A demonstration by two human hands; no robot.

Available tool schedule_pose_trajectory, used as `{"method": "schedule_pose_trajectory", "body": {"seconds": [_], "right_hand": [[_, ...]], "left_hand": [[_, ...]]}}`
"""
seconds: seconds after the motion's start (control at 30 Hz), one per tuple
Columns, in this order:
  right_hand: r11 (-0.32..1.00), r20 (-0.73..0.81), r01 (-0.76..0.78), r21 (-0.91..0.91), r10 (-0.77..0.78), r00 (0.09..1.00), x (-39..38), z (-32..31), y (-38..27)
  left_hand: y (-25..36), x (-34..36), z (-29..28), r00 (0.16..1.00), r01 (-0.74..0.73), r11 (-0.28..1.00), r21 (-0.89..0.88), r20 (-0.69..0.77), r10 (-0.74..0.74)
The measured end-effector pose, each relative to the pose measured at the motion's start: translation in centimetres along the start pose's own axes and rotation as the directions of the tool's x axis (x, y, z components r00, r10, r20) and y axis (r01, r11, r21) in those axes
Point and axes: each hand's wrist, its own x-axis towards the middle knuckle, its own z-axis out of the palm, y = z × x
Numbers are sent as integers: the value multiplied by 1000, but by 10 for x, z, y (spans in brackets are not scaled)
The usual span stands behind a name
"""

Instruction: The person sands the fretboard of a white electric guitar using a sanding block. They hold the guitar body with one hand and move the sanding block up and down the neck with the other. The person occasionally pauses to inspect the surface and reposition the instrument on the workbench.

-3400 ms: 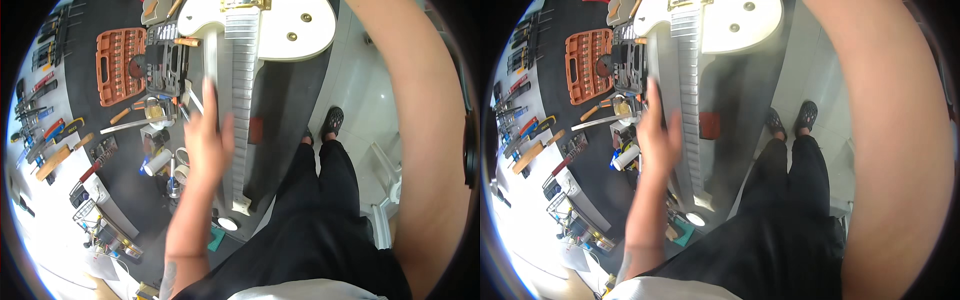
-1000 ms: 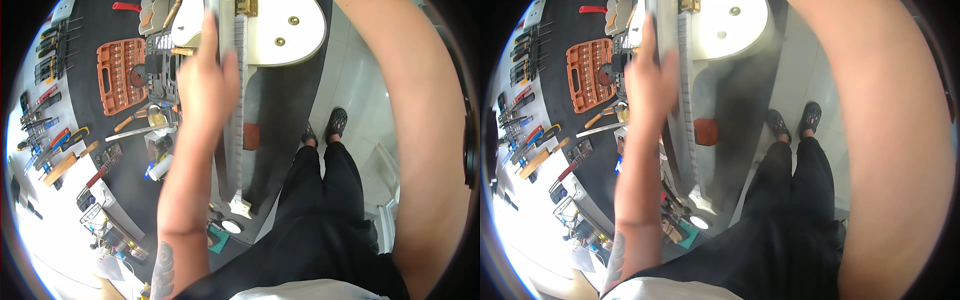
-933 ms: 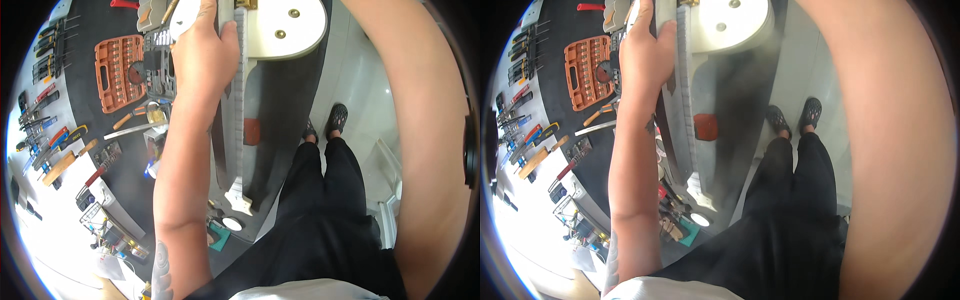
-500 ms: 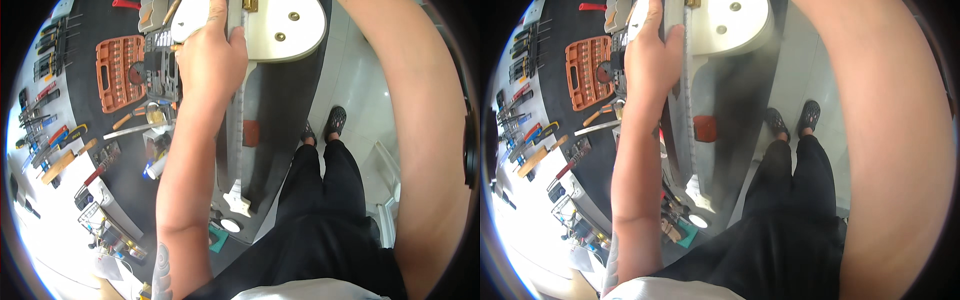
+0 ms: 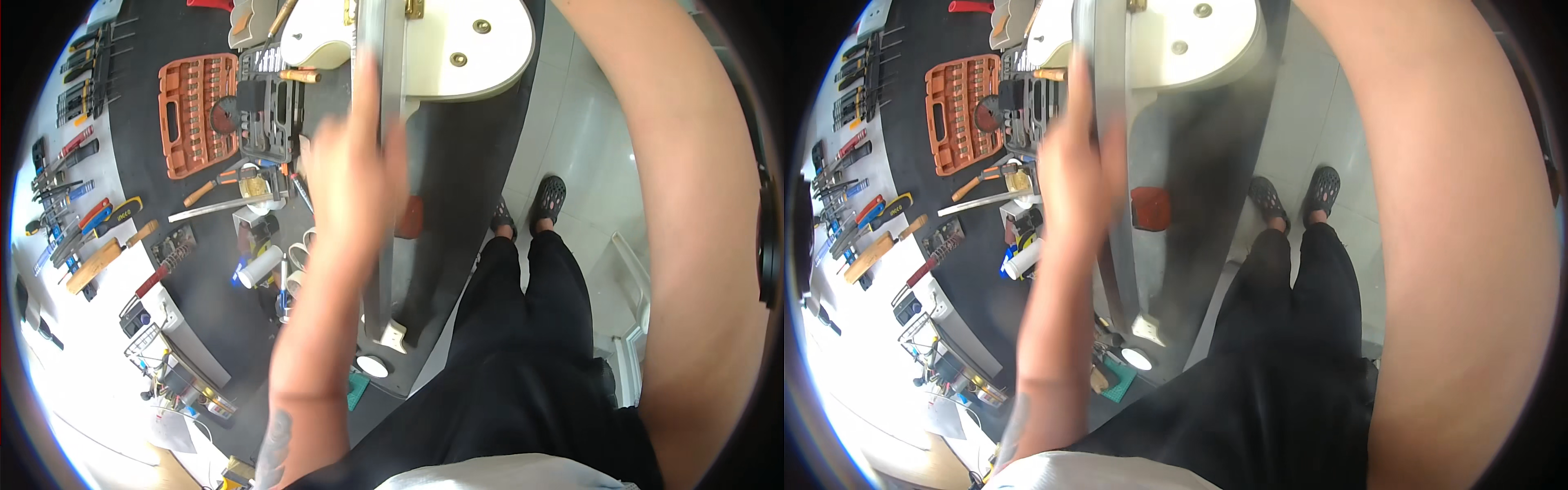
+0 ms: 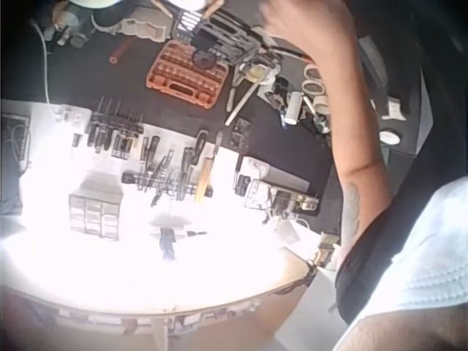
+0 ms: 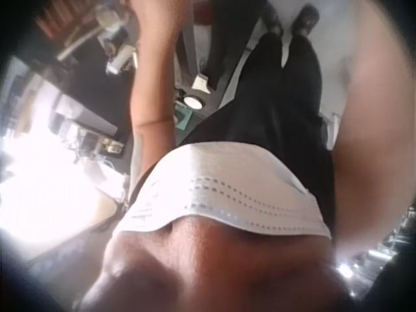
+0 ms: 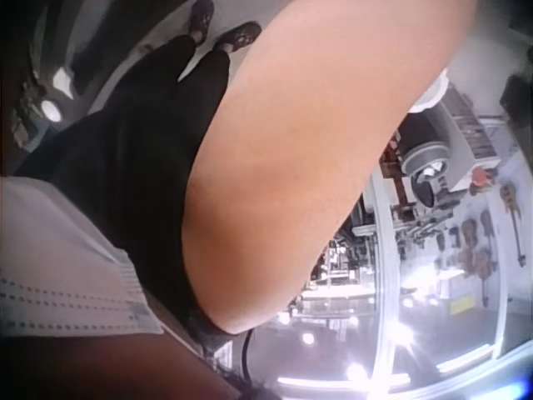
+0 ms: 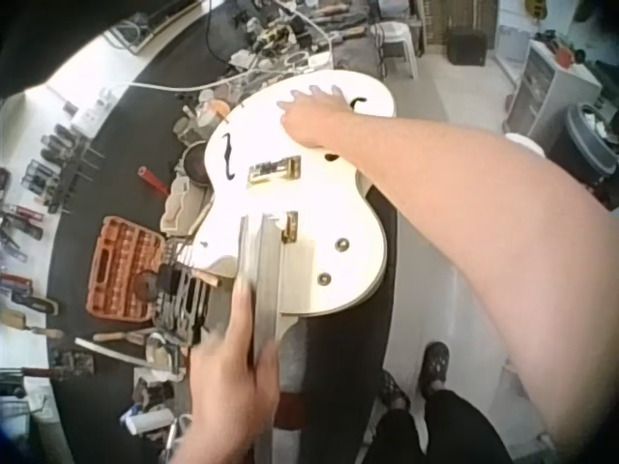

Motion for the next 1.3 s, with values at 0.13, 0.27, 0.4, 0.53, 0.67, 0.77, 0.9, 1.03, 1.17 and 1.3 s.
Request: {"method": "schedule_pose_trajectory", "body": {"seconds": [0.13,0.27,0.4,0.53,0.67,0.77,0.9,1.03,1.17,1.3], "right_hand": [[1000,33,-11,-3,11,999,0,1,-2],[1000,9,-1,8,1,1000,5,-7,-15],[1000,28,6,24,-6,1000,-2,-7,-13],[1000,-9,-20,-9,20,1000,2,5,7],[1000,-23,3,-5,-3,1000,5,-5,-10],[1000,10,12,20,-12,1000,0,-2,-20],[1000,-22,-13,-25,13,1000,-1,5,12],[1000,20,-4,-7,4,1000,2,-1,-8],[1000,41,13,3,-13,999,3,-16,-21],[1000,-18,-9,3,9,1000,-10,-9,1]], "left_hand": [[-10,-96,-1,999,-38,998,-51,1,38],[-2,32,-7,999,32,999,-29,-19,-33],[-8,15,-4,999,-10,1000,15,-42,10],[-31,-108,6,997,-79,996,-28,-1,79],[-17,17,-8,999,53,998,-39,-11,-53],[-22,39,-10,998,68,996,-52,-17,-69],[-36,-77,0,998,17,998,-55,54,-14],[-41,-45,-1,1000,15,998,-58,-12,-16],[-23,71,-28,984,176,978,-110,-8,-178],[-50,-21,2,997,37,985,-166,-64,-49]]}}
